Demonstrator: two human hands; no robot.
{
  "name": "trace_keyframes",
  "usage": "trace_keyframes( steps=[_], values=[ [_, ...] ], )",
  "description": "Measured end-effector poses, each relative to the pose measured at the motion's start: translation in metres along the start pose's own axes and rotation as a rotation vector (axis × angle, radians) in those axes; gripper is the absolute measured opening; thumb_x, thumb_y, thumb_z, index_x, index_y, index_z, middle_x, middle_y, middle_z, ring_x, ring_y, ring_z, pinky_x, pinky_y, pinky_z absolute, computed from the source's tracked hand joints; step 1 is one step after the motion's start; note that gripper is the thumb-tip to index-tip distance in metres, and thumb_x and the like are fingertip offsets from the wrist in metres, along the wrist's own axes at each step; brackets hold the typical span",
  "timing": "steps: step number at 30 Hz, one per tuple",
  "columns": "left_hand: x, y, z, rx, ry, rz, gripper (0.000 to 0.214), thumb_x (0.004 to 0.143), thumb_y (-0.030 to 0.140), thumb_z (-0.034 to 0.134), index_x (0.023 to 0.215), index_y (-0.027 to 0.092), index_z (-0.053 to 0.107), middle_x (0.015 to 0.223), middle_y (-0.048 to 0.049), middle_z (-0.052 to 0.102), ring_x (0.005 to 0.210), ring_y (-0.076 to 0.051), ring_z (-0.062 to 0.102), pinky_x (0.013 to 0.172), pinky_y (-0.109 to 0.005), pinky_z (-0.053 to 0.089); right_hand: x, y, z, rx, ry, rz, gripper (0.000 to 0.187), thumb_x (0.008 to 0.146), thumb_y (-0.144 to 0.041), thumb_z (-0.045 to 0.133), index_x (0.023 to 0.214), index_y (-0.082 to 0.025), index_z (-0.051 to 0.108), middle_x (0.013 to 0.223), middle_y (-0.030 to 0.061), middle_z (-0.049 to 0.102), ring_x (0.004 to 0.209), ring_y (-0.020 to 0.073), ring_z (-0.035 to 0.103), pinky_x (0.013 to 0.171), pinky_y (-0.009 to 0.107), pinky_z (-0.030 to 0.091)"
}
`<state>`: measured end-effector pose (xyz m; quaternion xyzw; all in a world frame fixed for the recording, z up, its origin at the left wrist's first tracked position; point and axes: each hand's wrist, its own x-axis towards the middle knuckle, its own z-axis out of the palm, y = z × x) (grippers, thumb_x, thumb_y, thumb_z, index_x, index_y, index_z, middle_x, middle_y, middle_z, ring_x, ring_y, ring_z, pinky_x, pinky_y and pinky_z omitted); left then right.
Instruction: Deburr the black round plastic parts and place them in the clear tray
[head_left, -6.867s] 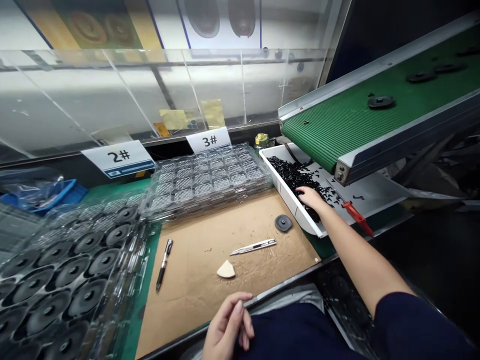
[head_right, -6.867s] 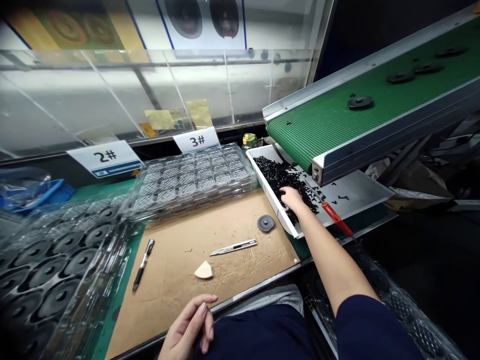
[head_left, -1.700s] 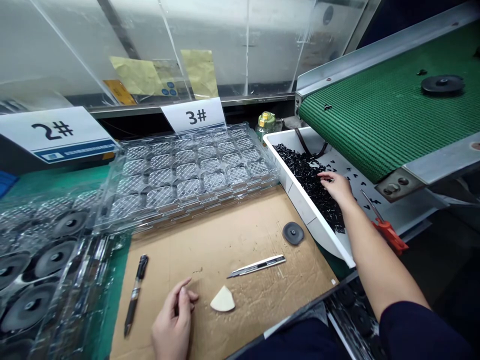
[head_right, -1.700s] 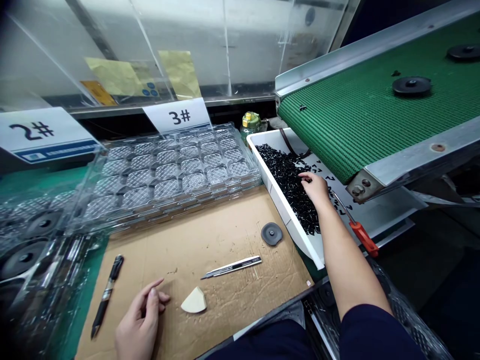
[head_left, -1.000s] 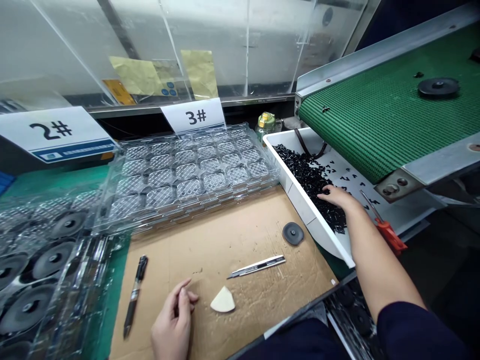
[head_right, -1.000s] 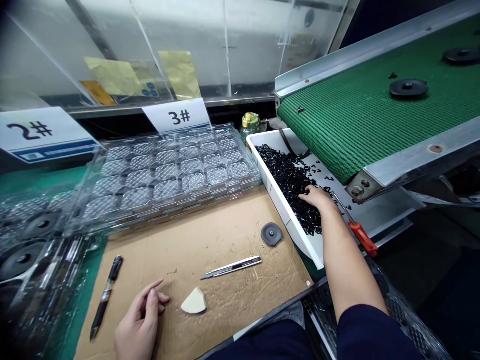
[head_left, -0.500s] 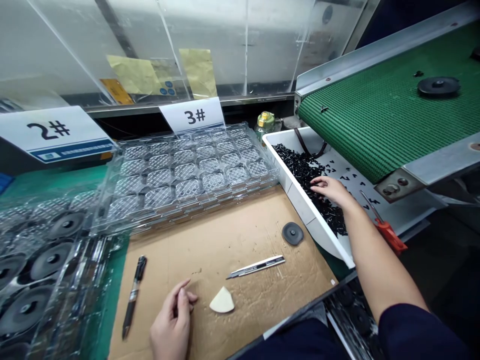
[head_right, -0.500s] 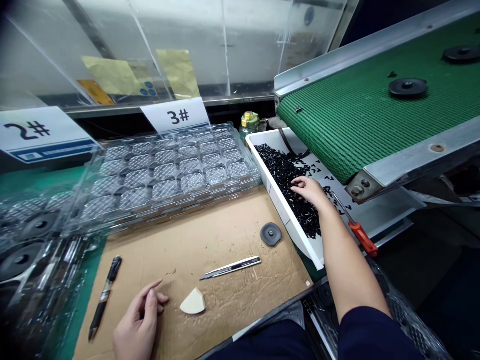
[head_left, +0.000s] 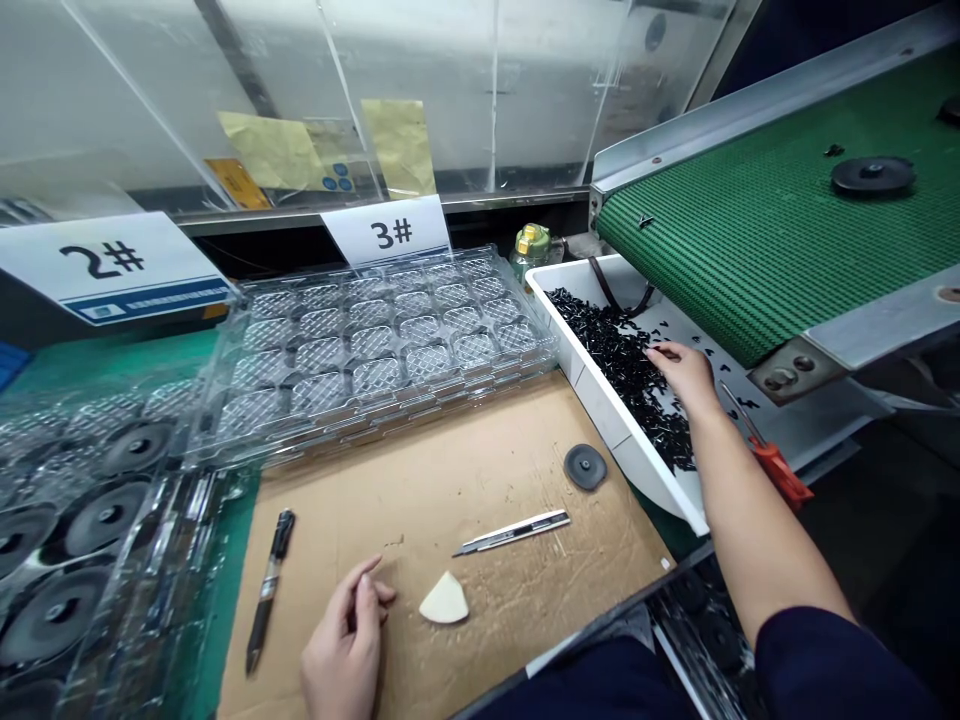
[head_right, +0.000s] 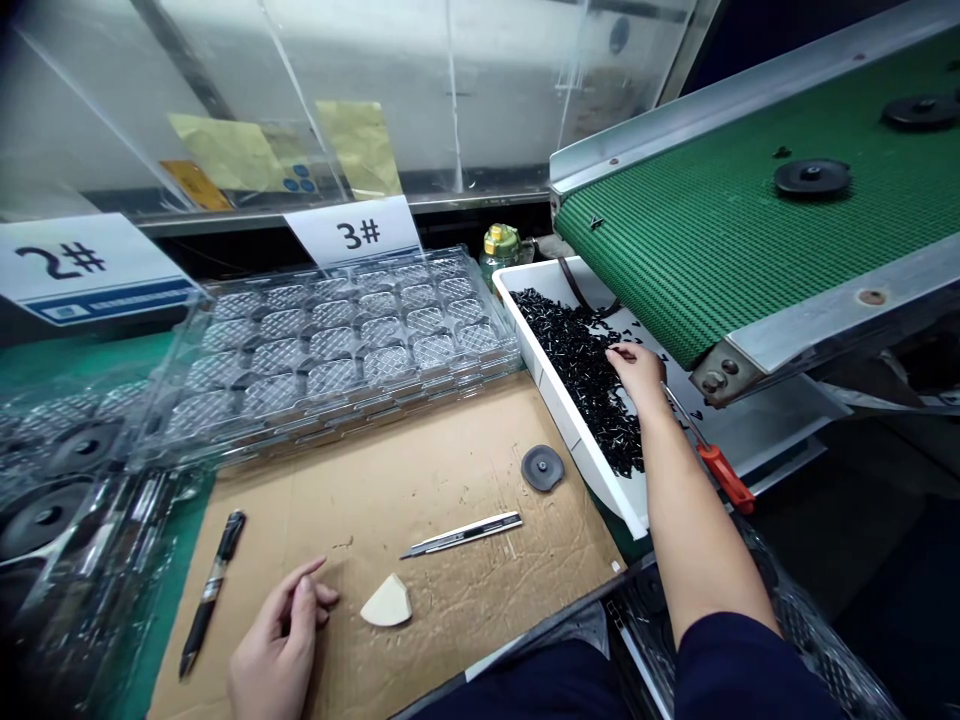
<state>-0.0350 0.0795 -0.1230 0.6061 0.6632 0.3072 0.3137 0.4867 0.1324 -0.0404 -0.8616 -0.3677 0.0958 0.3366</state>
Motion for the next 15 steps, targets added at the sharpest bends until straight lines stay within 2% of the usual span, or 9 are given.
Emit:
trace_keyframes(
  steps=[15],
  values=[
    [0.000,0.004,0.000,0.000,0.001,-0.006,0.042,0.084,0.053,0.043,0.108,0.022,0.059,0.076,-0.0002,0.065,0.066,-0.016,0.061,0.068,-0.027,0.050,0.012,0.018,-0.013,0.140,0.175,0.036,0.025,0.090,-0.033,0.053,0.105,-0.014,0.059,0.107,0.0059,0.060,0.094,0.0173,0.059,0.083,0.037,0.050]
  ],
)
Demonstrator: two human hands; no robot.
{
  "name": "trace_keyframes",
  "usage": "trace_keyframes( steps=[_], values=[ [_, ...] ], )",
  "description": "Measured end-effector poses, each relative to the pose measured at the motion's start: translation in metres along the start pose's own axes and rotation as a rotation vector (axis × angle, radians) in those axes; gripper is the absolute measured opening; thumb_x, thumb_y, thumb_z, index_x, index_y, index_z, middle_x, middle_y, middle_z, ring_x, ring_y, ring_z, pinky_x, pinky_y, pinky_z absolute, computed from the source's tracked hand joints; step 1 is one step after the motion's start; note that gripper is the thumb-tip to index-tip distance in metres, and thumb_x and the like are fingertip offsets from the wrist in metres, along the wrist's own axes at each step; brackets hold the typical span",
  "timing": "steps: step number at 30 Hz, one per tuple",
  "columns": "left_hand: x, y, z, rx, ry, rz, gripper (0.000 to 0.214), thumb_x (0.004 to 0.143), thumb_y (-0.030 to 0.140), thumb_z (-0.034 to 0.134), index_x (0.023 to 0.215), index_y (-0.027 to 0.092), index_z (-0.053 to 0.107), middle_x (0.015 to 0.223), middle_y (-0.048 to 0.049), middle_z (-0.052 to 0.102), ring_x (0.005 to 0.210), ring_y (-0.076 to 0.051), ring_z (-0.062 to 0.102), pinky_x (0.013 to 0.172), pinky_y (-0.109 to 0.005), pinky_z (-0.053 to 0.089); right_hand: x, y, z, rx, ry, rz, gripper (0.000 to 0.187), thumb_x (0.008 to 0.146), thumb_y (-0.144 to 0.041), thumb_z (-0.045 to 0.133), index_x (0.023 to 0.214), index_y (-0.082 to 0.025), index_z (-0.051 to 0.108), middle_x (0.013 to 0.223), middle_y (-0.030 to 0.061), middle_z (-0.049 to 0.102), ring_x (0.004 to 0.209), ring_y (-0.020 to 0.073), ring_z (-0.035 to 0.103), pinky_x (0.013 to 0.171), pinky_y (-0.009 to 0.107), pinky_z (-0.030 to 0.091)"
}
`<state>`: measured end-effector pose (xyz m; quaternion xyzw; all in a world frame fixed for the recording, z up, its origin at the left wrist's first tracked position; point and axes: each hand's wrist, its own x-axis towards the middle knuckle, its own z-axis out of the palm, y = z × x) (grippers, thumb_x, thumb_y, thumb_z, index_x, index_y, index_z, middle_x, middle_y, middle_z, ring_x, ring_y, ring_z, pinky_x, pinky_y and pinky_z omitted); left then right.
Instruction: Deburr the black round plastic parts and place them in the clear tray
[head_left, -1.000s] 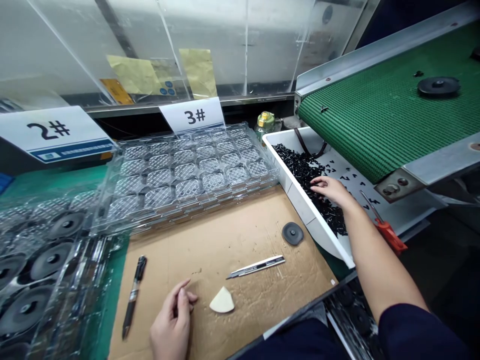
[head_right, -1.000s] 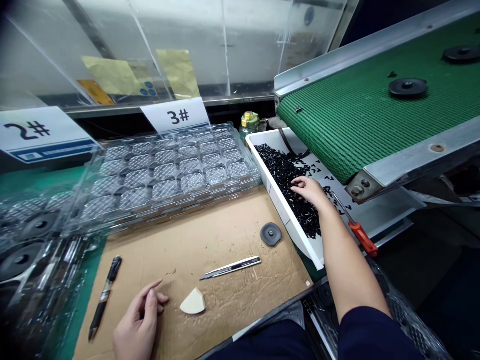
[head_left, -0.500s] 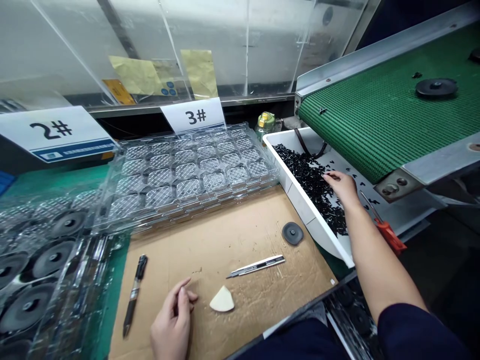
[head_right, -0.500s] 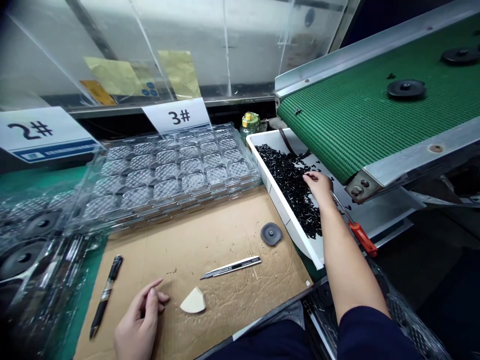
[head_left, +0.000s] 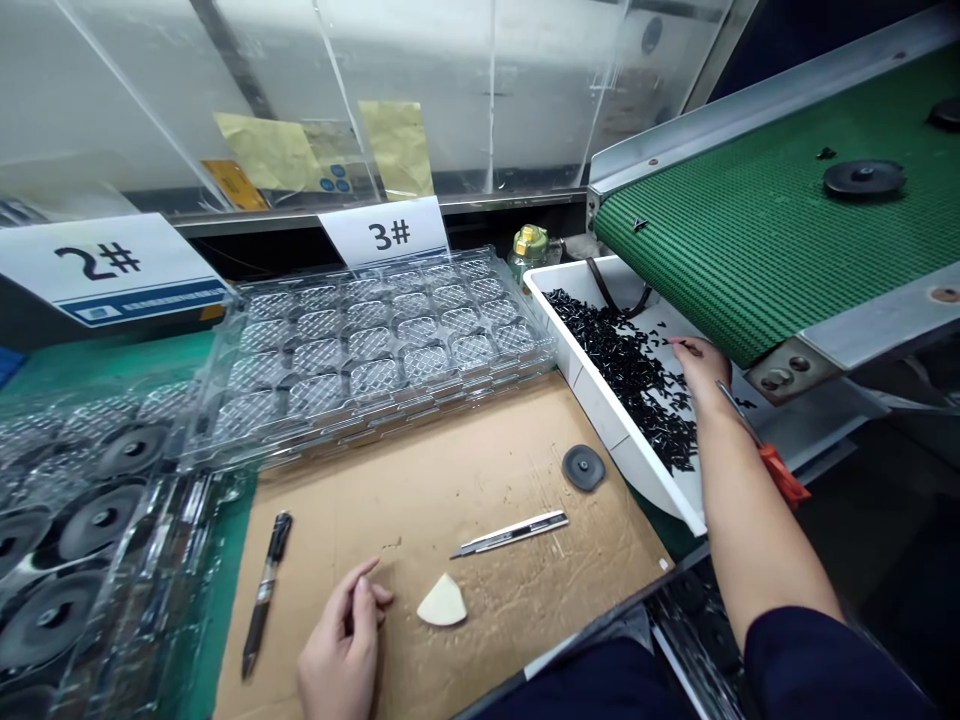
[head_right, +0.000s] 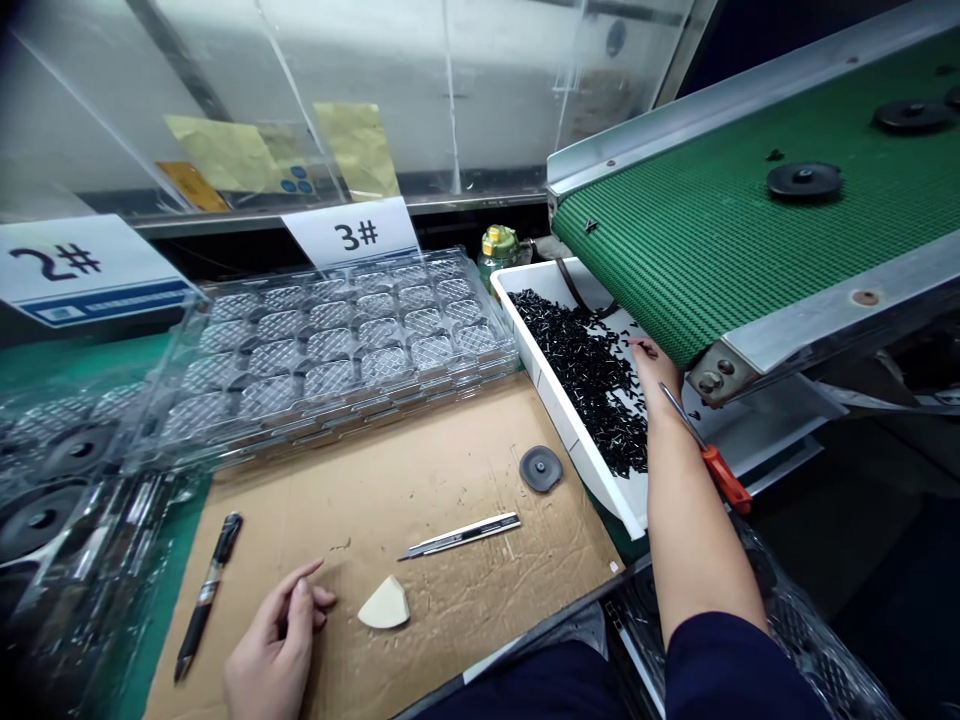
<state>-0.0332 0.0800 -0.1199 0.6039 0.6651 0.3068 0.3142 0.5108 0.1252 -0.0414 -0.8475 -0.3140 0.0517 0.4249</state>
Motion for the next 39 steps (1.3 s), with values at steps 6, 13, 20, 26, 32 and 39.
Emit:
trace_keyframes(
  steps=[6,13,20,26,32,39],
  values=[
    [0.001,-0.002,0.001,-0.015,-0.013,-0.026,0.043,0.084,0.054,0.042,0.109,0.023,0.058,0.076,0.0002,0.063,0.067,-0.016,0.060,0.069,-0.028,0.049,0.005,0.012,0.005,0.036,0.067,0.004,0.026,0.090,-0.034,0.053,0.104,-0.014,0.059,0.106,0.0059,0.061,0.095,0.0180,0.059,0.084,0.039,0.050],
    [0.001,0.000,0.001,0.008,-0.007,-0.030,0.043,0.083,0.055,0.042,0.108,0.023,0.059,0.076,0.0003,0.064,0.067,-0.017,0.060,0.069,-0.028,0.049,0.005,0.017,0.007,0.055,0.057,0.009,0.027,0.089,-0.034,0.053,0.106,-0.014,0.059,0.107,0.0061,0.060,0.094,0.0177,0.059,0.082,0.038,0.050],
    [0.001,-0.002,0.000,0.011,-0.008,-0.020,0.044,0.084,0.055,0.042,0.108,0.023,0.059,0.076,-0.0002,0.064,0.068,-0.017,0.061,0.069,-0.029,0.050,0.009,0.016,0.009,0.089,-0.024,0.015,0.027,0.089,-0.032,0.055,0.107,-0.013,0.057,0.107,0.0065,0.060,0.093,0.0171,0.060,0.080,0.037,0.051],
    [0.001,-0.001,0.000,-0.001,0.007,-0.002,0.045,0.083,0.055,0.043,0.107,0.021,0.060,0.075,-0.0011,0.065,0.065,-0.017,0.061,0.067,-0.028,0.051,0.007,0.015,0.008,0.042,-0.099,0.049,0.028,0.089,-0.032,0.054,0.110,-0.014,0.056,0.108,0.0068,0.060,0.092,0.0166,0.060,0.079,0.036,0.052],
    [0.001,0.001,0.001,0.005,0.015,0.021,0.046,0.083,0.055,0.043,0.107,0.020,0.061,0.074,-0.0016,0.066,0.064,-0.017,0.062,0.066,-0.027,0.051,0.004,0.019,0.013,-0.172,-0.124,0.167,0.029,0.090,-0.033,0.053,0.113,-0.017,0.056,0.117,0.0078,0.056,0.100,0.0185,0.057,0.085,0.039,0.049],
    [0.001,0.000,-0.001,0.036,-0.015,0.012,0.042,0.084,0.053,0.042,0.108,0.022,0.059,0.077,-0.0003,0.065,0.068,-0.017,0.062,0.068,-0.027,0.050,0.000,0.028,0.022,-0.355,-0.202,0.334,0.029,0.091,-0.033,0.051,0.116,-0.019,0.054,0.123,0.0086,0.053,0.104,0.0192,0.055,0.089,0.041,0.048]
  ],
)
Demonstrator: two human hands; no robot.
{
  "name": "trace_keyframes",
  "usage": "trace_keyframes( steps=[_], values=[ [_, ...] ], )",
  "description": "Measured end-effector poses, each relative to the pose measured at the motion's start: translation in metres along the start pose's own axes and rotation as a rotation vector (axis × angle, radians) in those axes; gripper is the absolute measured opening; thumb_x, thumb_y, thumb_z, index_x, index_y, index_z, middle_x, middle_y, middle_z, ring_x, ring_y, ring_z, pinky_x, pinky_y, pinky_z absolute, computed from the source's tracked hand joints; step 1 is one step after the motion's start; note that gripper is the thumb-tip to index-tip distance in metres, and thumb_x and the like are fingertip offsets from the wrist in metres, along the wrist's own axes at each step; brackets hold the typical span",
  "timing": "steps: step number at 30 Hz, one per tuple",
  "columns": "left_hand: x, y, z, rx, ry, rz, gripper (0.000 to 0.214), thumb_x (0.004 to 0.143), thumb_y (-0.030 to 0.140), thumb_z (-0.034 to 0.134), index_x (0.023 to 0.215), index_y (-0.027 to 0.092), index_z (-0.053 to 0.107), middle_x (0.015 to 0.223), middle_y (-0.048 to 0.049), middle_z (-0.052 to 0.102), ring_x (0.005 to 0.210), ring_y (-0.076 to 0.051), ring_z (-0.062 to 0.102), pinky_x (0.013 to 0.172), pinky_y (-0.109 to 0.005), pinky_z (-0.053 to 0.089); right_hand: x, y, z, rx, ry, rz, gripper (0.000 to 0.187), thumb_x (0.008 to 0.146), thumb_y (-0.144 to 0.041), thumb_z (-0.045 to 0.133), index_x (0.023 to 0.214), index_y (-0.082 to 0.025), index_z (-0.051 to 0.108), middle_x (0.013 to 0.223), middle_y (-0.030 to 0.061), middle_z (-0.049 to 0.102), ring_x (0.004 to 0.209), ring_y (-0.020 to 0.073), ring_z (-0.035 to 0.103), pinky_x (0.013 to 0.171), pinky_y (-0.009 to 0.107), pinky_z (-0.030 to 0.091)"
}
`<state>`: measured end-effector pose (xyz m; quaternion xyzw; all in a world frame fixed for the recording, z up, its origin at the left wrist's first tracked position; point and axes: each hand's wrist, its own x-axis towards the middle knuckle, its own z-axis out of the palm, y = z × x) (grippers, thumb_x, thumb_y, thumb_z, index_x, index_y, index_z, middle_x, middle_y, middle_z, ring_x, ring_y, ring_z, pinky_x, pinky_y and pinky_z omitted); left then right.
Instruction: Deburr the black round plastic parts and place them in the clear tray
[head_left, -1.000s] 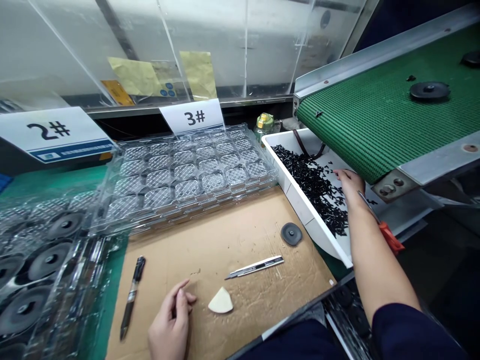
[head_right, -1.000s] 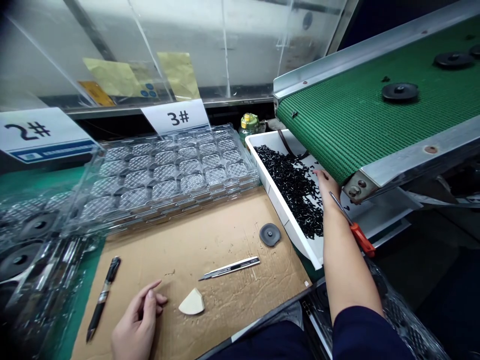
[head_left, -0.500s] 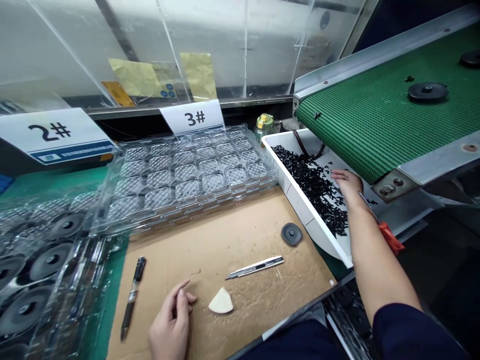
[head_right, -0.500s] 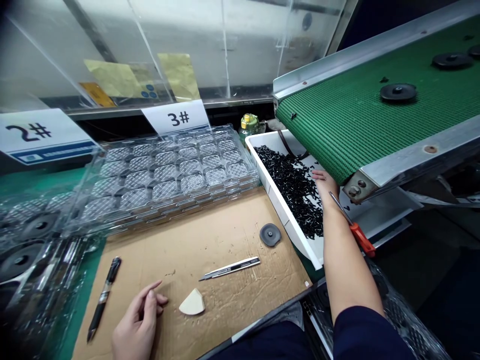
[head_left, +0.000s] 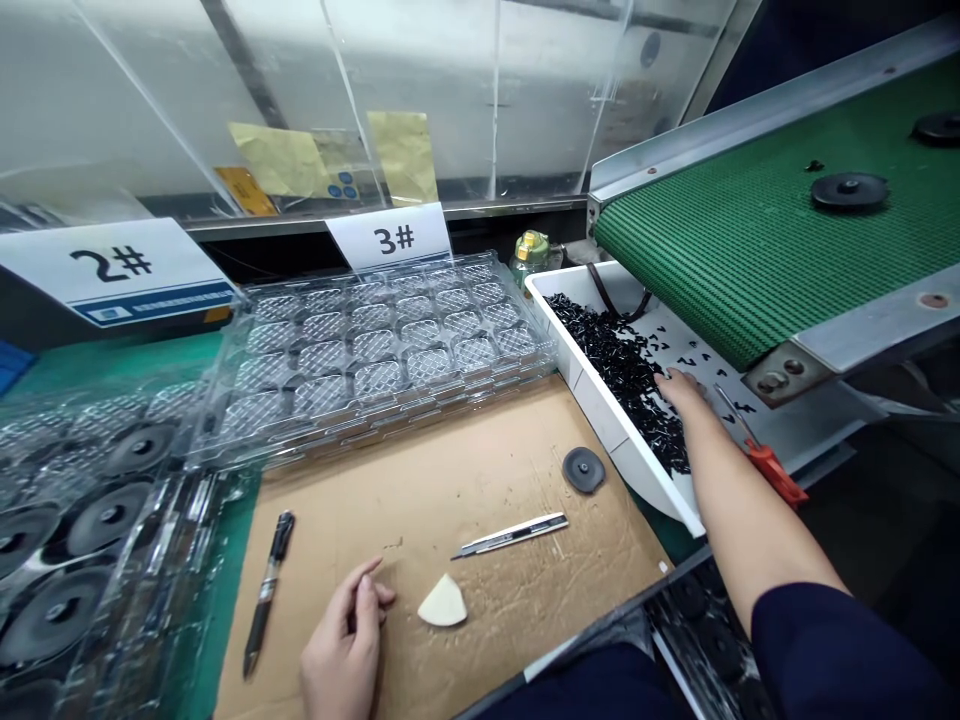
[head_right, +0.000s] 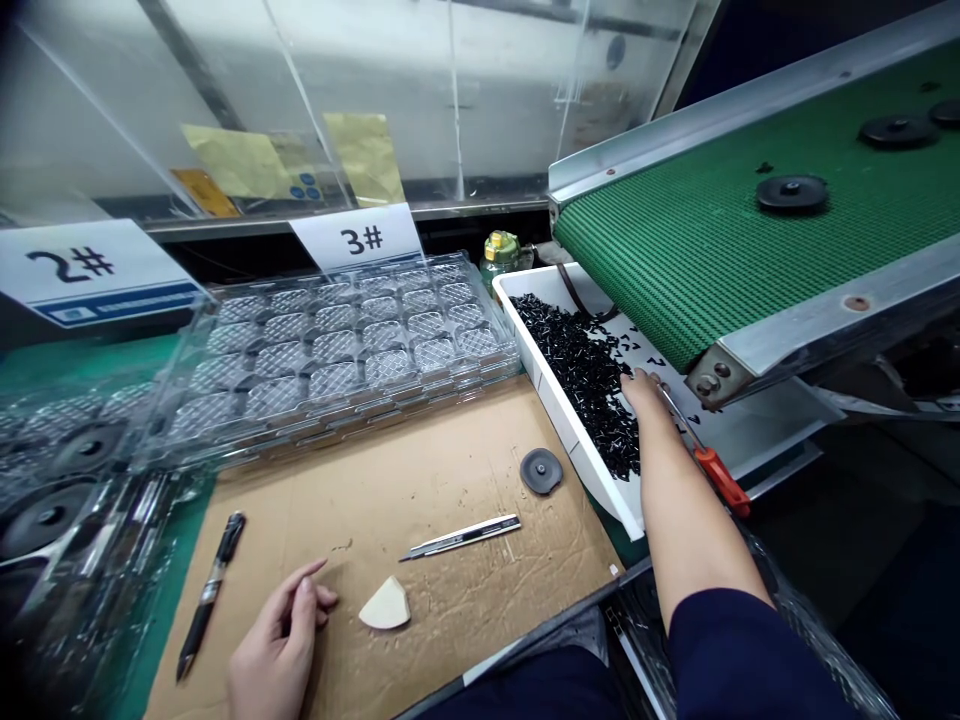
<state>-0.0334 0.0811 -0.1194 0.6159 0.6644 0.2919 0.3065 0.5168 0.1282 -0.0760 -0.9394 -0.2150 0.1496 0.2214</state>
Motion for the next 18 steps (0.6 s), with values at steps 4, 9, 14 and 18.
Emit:
trace_keyframes(
  steps=[4,9,14,18],
  values=[
    [0.001,0.000,0.000,0.006,0.004,0.010,0.043,0.084,0.054,0.041,0.108,0.022,0.059,0.076,-0.0001,0.065,0.066,-0.017,0.062,0.067,-0.027,0.050,-0.002,-0.007,0.003,0.012,-0.103,-0.035,0.030,0.090,-0.033,0.052,0.116,-0.018,0.054,0.120,0.0083,0.054,0.103,0.0195,0.056,0.087,0.041,0.048],
    [0.000,0.001,0.000,-0.010,0.006,0.005,0.043,0.084,0.053,0.041,0.108,0.022,0.059,0.075,0.0002,0.065,0.067,-0.017,0.062,0.068,-0.027,0.050,-0.011,-0.015,0.006,0.114,-0.260,-0.091,0.032,0.090,-0.034,0.052,0.116,-0.016,0.054,0.115,0.0078,0.056,0.097,0.0185,0.058,0.082,0.039,0.051],
    [0.000,0.001,0.001,-0.003,0.000,-0.003,0.042,0.085,0.053,0.042,0.108,0.023,0.059,0.076,0.0000,0.065,0.068,-0.017,0.062,0.068,-0.027,0.050,-0.025,-0.018,0.004,0.234,-0.344,-0.151,0.030,0.089,-0.032,0.054,0.114,-0.015,0.054,0.111,0.0073,0.058,0.092,0.0168,0.060,0.077,0.036,0.053],
    [0.001,0.001,0.000,-0.001,-0.002,0.000,0.042,0.085,0.053,0.042,0.108,0.023,0.059,0.076,0.0001,0.065,0.067,-0.017,0.062,0.068,-0.027,0.050,-0.028,-0.025,-0.003,0.328,-0.329,-0.239,0.027,0.089,-0.031,0.054,0.109,-0.013,0.056,0.103,0.0056,0.060,0.085,0.0145,0.060,0.072,0.032,0.053]
  ],
)
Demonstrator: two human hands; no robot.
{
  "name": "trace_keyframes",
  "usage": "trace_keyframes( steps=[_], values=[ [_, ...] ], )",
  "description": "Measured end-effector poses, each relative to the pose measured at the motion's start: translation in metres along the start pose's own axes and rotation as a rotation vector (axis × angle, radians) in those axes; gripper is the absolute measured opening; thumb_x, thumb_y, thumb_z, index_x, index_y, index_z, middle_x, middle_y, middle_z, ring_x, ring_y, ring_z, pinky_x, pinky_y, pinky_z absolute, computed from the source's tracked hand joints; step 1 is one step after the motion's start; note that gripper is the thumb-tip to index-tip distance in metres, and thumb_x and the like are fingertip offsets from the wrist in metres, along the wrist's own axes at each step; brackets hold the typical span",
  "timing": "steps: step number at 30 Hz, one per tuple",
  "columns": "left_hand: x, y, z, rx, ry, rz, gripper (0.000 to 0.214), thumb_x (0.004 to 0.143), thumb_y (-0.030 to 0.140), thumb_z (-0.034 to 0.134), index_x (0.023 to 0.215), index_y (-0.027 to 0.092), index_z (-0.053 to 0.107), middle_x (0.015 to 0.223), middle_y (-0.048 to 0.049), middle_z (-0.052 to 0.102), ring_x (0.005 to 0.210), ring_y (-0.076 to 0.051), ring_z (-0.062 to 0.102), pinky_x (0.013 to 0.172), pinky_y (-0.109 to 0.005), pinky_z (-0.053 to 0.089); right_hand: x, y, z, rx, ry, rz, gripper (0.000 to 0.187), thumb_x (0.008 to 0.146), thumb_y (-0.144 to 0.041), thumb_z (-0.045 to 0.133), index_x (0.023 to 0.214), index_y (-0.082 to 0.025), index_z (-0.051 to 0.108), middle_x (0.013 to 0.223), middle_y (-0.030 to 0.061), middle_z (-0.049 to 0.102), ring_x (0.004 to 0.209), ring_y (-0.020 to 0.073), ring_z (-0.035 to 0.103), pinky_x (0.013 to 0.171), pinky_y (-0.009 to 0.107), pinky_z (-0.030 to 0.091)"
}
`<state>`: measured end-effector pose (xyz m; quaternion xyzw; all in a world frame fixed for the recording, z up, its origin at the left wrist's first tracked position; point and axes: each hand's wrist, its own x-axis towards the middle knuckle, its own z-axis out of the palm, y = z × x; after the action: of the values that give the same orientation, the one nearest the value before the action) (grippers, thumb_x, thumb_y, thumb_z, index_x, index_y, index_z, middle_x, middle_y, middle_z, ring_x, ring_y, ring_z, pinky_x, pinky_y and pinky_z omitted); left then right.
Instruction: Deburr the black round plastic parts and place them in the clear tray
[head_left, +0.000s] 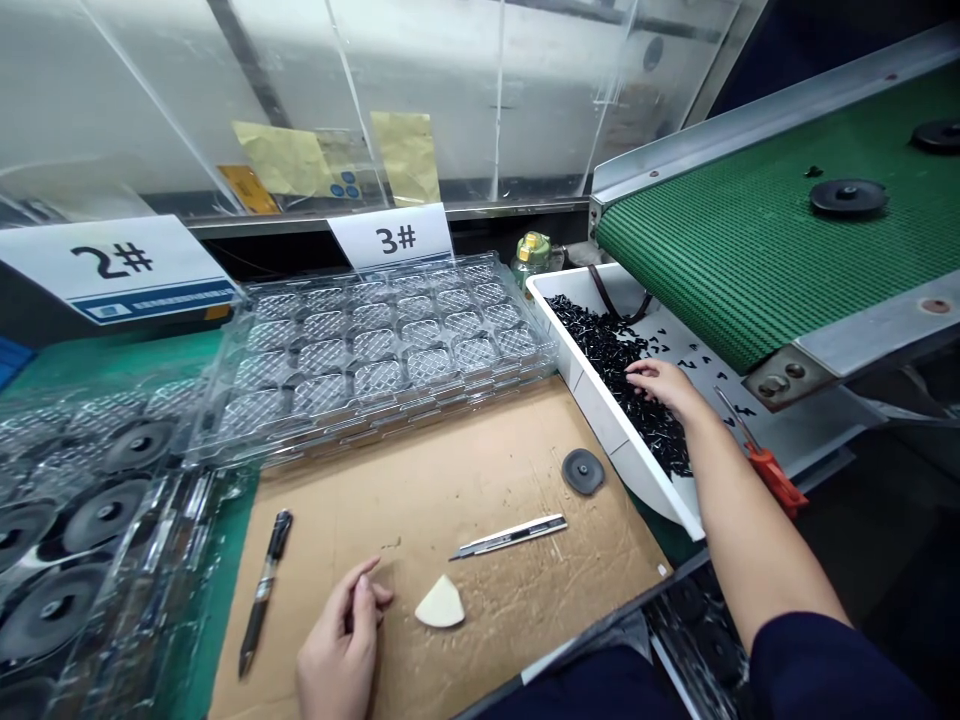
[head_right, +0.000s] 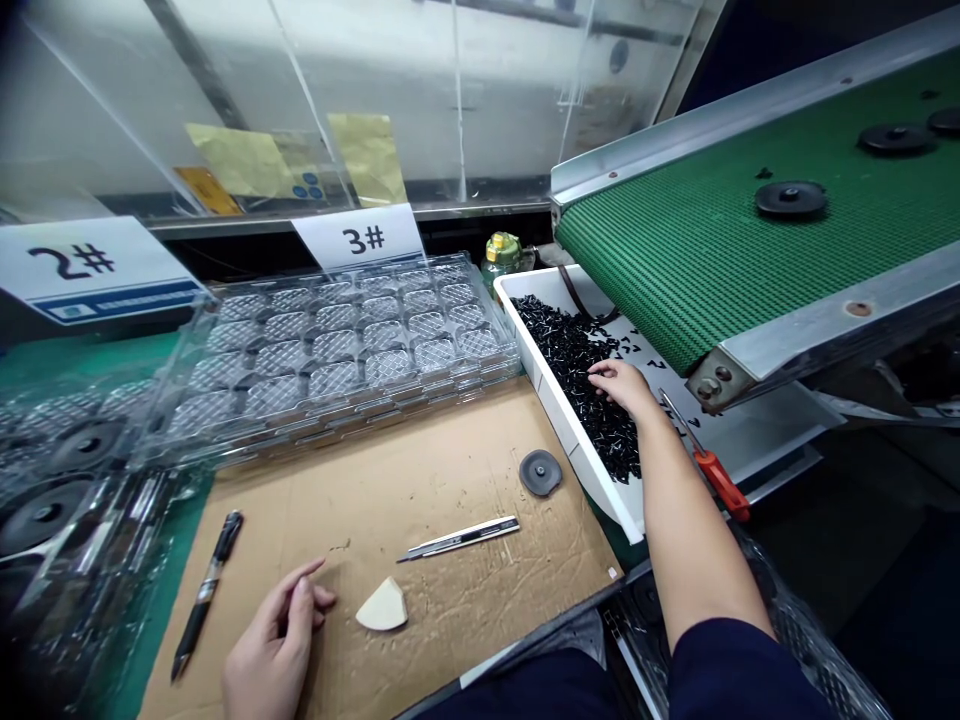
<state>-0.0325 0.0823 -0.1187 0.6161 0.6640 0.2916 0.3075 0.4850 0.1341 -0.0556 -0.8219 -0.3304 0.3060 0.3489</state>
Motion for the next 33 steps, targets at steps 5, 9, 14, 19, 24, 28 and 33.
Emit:
trace_keyframes(
  steps=[5,9,14,19,24,28,33],
  values=[
    [0.000,0.000,0.000,0.025,0.000,-0.013,0.040,0.085,0.052,0.042,0.108,0.025,0.059,0.077,0.0013,0.065,0.070,-0.017,0.062,0.069,-0.027,0.049,0.001,-0.006,-0.008,0.056,0.175,-0.070,0.026,0.090,-0.031,0.054,0.107,-0.013,0.056,0.097,0.0045,0.061,0.078,0.0124,0.060,0.067,0.029,0.053],
    [-0.001,0.000,-0.001,0.027,0.007,-0.009,0.040,0.085,0.052,0.042,0.108,0.024,0.059,0.077,0.0007,0.066,0.071,-0.017,0.063,0.070,-0.027,0.048,0.005,-0.003,-0.012,0.092,0.310,-0.082,0.029,0.090,-0.032,0.053,0.111,-0.014,0.055,0.104,0.0061,0.060,0.086,0.0150,0.060,0.073,0.033,0.053],
    [-0.002,-0.002,-0.001,0.018,0.003,-0.006,0.041,0.085,0.052,0.042,0.108,0.024,0.059,0.077,-0.0001,0.065,0.071,-0.017,0.062,0.070,-0.028,0.048,0.010,0.003,-0.016,0.102,0.432,-0.106,0.029,0.090,-0.034,0.053,0.110,-0.014,0.055,0.104,0.0061,0.060,0.087,0.0154,0.060,0.075,0.034,0.053],
    [-0.001,-0.002,0.000,0.006,0.004,-0.010,0.040,0.085,0.051,0.043,0.108,0.024,0.059,0.077,0.0004,0.065,0.071,-0.017,0.062,0.071,-0.028,0.048,0.012,0.009,-0.019,0.087,0.516,-0.117,0.028,0.090,-0.035,0.052,0.107,-0.013,0.057,0.101,0.0054,0.061,0.086,0.0152,0.061,0.075,0.034,0.052],
    [-0.001,0.000,0.000,0.021,0.015,0.017,0.041,0.085,0.051,0.042,0.108,0.022,0.060,0.076,-0.0002,0.066,0.069,-0.018,0.063,0.070,-0.028,0.049,0.012,0.012,-0.020,0.080,0.514,-0.121,0.027,0.089,-0.035,0.053,0.105,-0.013,0.058,0.101,0.0052,0.061,0.086,0.0154,0.061,0.076,0.034,0.052],
    [-0.001,-0.001,0.001,0.009,0.020,0.010,0.041,0.085,0.051,0.042,0.108,0.023,0.060,0.077,-0.0002,0.066,0.070,-0.017,0.063,0.069,-0.027,0.049,0.013,0.012,-0.018,0.083,0.484,-0.126,0.027,0.089,-0.034,0.053,0.107,-0.013,0.057,0.102,0.0055,0.060,0.086,0.0153,0.060,0.075,0.034,0.052],
    [-0.003,-0.003,0.002,-0.017,0.006,-0.010,0.040,0.085,0.051,0.043,0.109,0.024,0.059,0.078,-0.0001,0.066,0.071,-0.017,0.062,0.070,-0.027,0.049,0.010,0.009,-0.018,0.081,0.471,-0.116,0.028,0.089,-0.033,0.054,0.109,-0.013,0.056,0.102,0.0056,0.060,0.085,0.0147,0.061,0.072,0.032,0.053]
  ],
)
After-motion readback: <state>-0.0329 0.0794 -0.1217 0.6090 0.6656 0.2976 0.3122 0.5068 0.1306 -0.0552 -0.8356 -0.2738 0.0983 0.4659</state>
